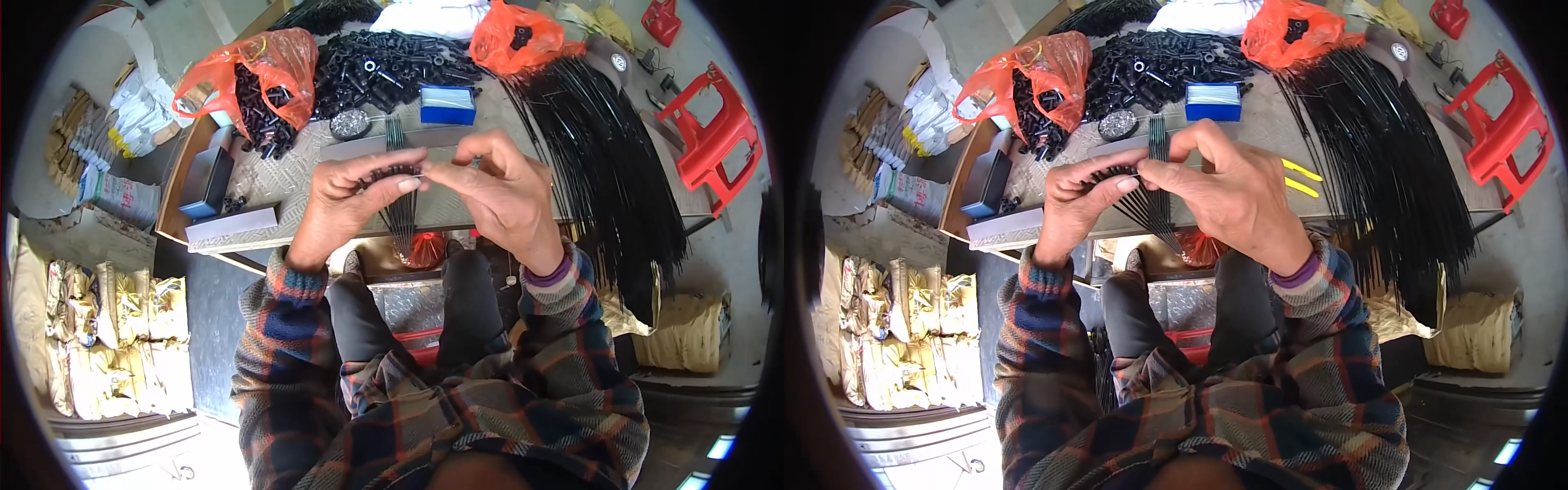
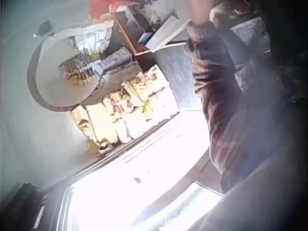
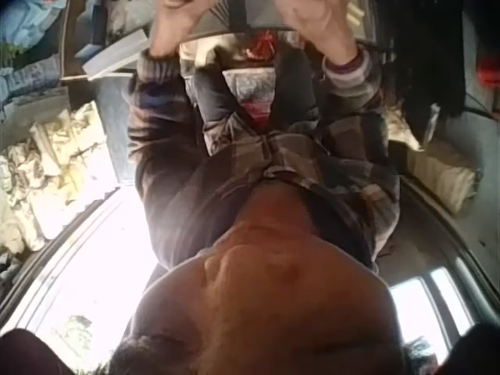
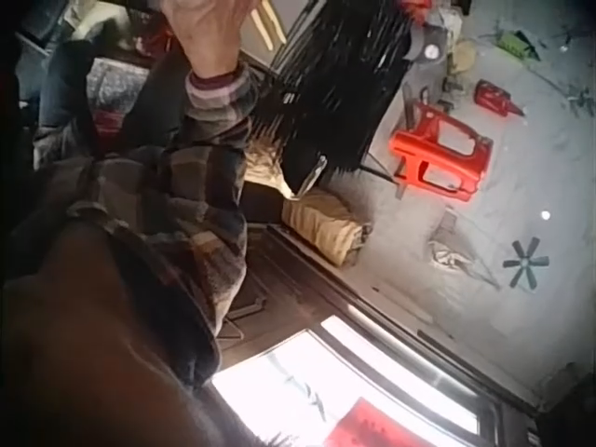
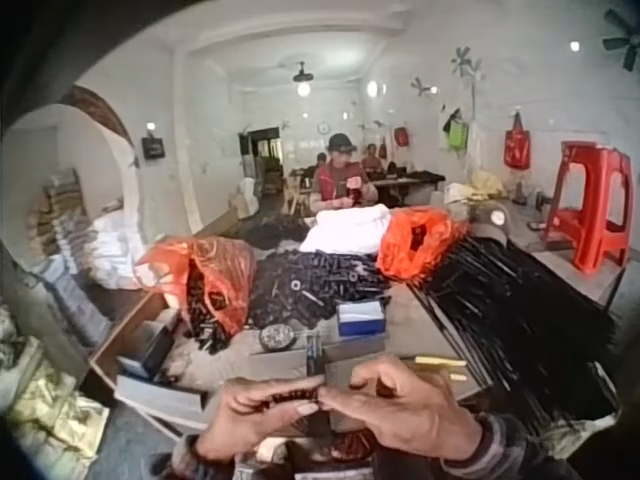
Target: Assembling plastic components onto bundles of cables using pliers.
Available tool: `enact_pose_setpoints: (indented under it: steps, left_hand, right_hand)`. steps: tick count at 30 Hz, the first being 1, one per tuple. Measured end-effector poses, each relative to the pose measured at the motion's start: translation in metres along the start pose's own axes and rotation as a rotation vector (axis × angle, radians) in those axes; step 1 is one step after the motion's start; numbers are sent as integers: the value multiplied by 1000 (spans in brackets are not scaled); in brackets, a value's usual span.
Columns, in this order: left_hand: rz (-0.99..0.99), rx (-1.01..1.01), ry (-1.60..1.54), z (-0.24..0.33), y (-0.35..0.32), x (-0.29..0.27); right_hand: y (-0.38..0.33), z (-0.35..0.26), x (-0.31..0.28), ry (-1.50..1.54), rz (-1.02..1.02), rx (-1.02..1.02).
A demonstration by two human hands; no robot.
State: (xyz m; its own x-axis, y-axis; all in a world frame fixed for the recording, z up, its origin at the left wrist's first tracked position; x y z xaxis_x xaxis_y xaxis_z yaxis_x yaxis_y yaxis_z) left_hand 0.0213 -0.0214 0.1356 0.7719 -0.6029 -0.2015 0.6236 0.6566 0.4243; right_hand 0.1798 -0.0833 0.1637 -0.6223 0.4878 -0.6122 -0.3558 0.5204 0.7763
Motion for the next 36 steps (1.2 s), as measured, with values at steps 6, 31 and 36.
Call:
enact_pose_setpoints:
  steps: [6, 31, 36]
  left_hand:
    - [30, 12, -34, 2, 0, 1]
    - [-170, 114, 487, -3, 9, -8]
    - [-121, 199, 499, -3, 10, -7]
  right_hand:
    - [-8, 13, 10, 488, -26, 203]
    - [25, -1, -10, -148, -87, -211]
    - [21, -1, -10, -34, -71, -146]
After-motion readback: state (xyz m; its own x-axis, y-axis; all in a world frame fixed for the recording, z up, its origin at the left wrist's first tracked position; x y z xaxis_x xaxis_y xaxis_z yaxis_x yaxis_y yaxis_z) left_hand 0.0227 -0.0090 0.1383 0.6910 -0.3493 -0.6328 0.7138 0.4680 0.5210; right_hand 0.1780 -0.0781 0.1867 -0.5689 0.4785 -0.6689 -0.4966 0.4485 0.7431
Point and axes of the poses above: each hand's wrist, its own y-axis towards the middle knuckle, its own x-axis out of the palm, z = x × y, the point moved 4 cm from there along y, towards the middle knuckle, and after that the axes turned 4 degrees about -z, right-handed, at the moved point
